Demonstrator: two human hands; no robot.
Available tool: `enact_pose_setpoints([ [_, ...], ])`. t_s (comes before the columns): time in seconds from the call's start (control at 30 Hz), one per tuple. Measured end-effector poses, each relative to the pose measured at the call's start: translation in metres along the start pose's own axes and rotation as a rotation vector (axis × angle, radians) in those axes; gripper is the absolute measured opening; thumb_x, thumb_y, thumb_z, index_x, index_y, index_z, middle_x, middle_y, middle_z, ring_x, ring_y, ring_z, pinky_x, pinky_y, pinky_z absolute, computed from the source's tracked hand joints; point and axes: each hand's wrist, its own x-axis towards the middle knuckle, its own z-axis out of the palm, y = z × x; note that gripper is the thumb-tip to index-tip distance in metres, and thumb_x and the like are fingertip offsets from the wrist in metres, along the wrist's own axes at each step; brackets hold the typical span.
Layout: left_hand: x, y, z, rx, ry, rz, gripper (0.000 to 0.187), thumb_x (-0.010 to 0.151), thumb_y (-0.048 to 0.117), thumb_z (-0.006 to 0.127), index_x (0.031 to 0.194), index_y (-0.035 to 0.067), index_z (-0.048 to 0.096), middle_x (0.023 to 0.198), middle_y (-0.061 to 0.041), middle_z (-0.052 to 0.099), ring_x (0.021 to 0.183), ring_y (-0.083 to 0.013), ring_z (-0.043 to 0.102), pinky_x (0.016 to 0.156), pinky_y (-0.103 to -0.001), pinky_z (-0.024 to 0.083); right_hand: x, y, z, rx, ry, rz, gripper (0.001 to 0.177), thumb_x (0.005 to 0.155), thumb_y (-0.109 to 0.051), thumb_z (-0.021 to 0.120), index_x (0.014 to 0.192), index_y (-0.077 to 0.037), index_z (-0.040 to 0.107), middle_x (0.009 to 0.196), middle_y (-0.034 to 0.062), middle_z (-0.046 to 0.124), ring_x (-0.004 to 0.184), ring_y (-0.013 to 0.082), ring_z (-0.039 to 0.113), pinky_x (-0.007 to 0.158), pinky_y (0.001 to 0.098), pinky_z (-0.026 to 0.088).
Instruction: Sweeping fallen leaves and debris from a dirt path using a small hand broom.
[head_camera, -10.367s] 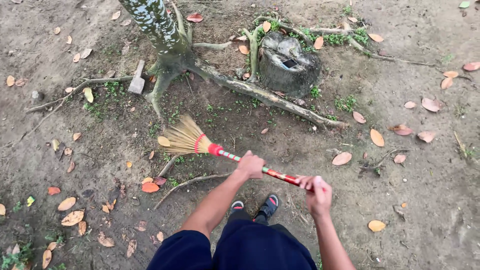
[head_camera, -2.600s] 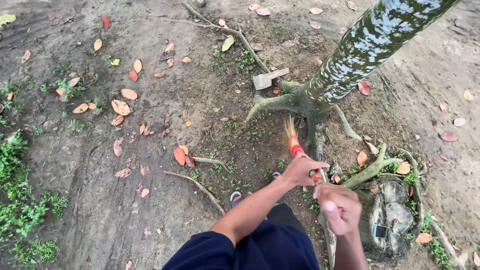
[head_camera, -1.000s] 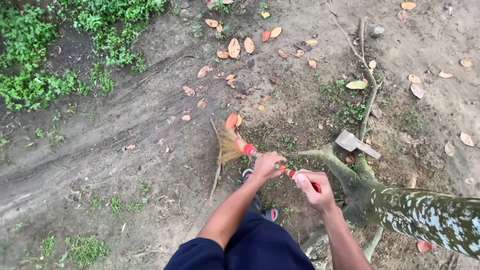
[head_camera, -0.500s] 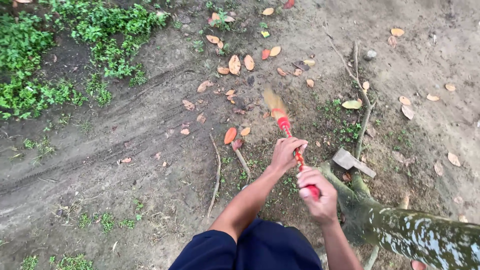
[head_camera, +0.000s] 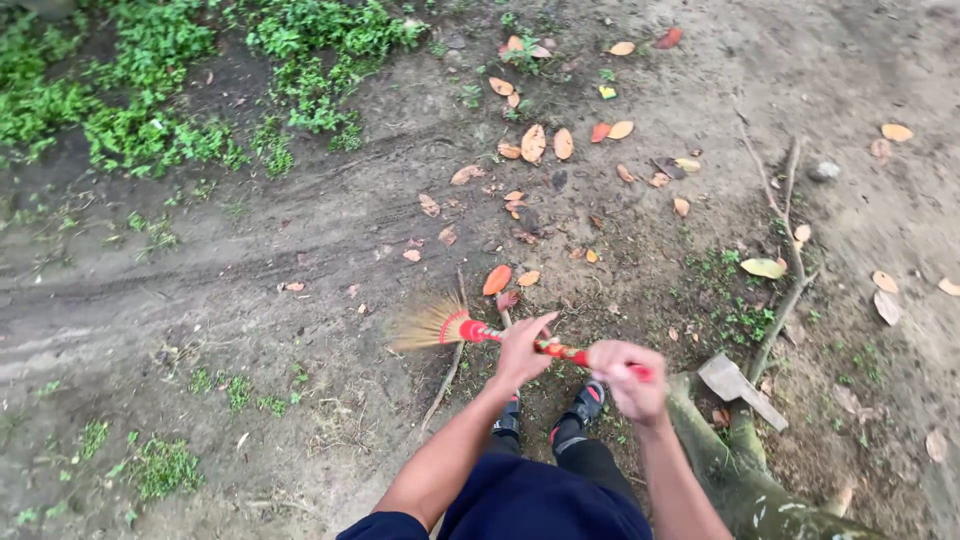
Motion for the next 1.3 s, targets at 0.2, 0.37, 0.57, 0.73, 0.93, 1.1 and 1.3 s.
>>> enact_pose_setpoints([
  [0.2, -0.020, -0.031, 0.016, 0.258, -0.150, -0.145, 0.039, 0.071, 0.018, 0.076, 0.110, 0.019, 0.075, 0.098, -0.011, 0.075, 0.091, -0.0332, 0.072, 0.078, -0.047, 0.056, -0.006, 0.039, -0.026, -0.398, -0.238, 0.344, 0.043, 0.095, -0.008, 0.064, 0.062, -0.001, 0.037, 0.064, 0.0004, 0.039, 0.060, 0.0130, 0.035, 0.057, 0.0339, 0.029],
  [0.37, 0.003, -0.016, 0.056, 0.293, -0.148, -0.198, 0.033, 0.072, 0.018, 0.075, 0.105, 0.021, 0.077, 0.097, -0.009, 0.075, 0.091, -0.0337, 0.071, 0.077, -0.048, 0.056, -0.007, 0.019, -0.062, -0.404, -0.159, 0.307, 0.041, 0.096, -0.003, 0.061, 0.062, 0.000, 0.038, 0.060, 0.0021, 0.040, 0.058, 0.0126, 0.036, 0.056, 0.0355, 0.031],
  [0.57, 0.037, 0.024, 0.113, 0.285, -0.099, -0.008, 0.027, 0.070, 0.018, 0.077, 0.097, 0.019, 0.075, 0.087, -0.007, 0.071, 0.084, -0.0339, 0.069, 0.071, -0.049, 0.054, 0.001, -0.053, -0.072, -0.624, -0.264, 0.073, 0.032, 0.086, 0.004, 0.062, 0.060, -0.001, 0.045, 0.057, 0.0064, 0.043, 0.054, 0.0197, 0.043, 0.056, 0.0363, 0.036],
  [0.73, 0.065, 0.072, 0.150, 0.164, -0.041, 0.122, 0.019, 0.081, 0.016, 0.074, 0.100, 0.015, 0.073, 0.086, -0.007, 0.068, 0.081, -0.0314, 0.069, 0.069, -0.045, 0.055, 0.004, -0.094, -0.072, -0.756, -0.440, -0.044, 0.037, 0.080, 0.001, 0.070, 0.056, -0.004, 0.041, 0.054, 0.0065, 0.040, 0.051, 0.0249, 0.040, 0.056, 0.0387, 0.035],
  [0.93, 0.101, 0.111, 0.175, 0.047, 0.096, 0.211, 0.013, 0.089, 0.013, 0.071, 0.101, 0.014, 0.072, 0.091, -0.004, 0.070, 0.083, -0.0276, 0.070, 0.070, -0.041, 0.055, 0.018, -0.121, -0.105, -0.717, -0.517, -0.183, 0.040, 0.078, -0.003, 0.070, 0.054, -0.007, 0.038, 0.053, 0.0058, 0.035, 0.048, 0.0247, 0.036, 0.053, 0.0400, 0.030],
  [1.1, 0.099, 0.120, 0.181, 0.199, 0.160, 0.183, 0.024, 0.080, 0.013, 0.074, 0.104, 0.016, 0.073, 0.088, -0.002, 0.070, 0.093, -0.0248, 0.065, 0.086, -0.042, 0.046, 0.020, -0.145, -0.142, -0.387, -0.316, -0.160, 0.037, 0.082, -0.013, 0.061, 0.053, -0.005, 0.040, 0.052, 0.0033, 0.042, 0.048, 0.0179, 0.037, 0.055, 0.0356, 0.036],
  [1.3, 0.076, 0.101, 0.183, 0.281, -0.037, 0.053, 0.031, 0.067, 0.015, 0.079, 0.097, 0.020, 0.074, 0.080, 0.002, 0.068, 0.085, -0.0230, 0.064, 0.085, -0.043, 0.043, 0.013, -0.143, -0.163, -0.250, -0.299, -0.013, 0.037, 0.087, -0.014, 0.058, 0.058, -0.003, 0.037, 0.055, 0.0040, 0.041, 0.052, 0.0201, 0.041, 0.061, 0.0387, 0.038],
])
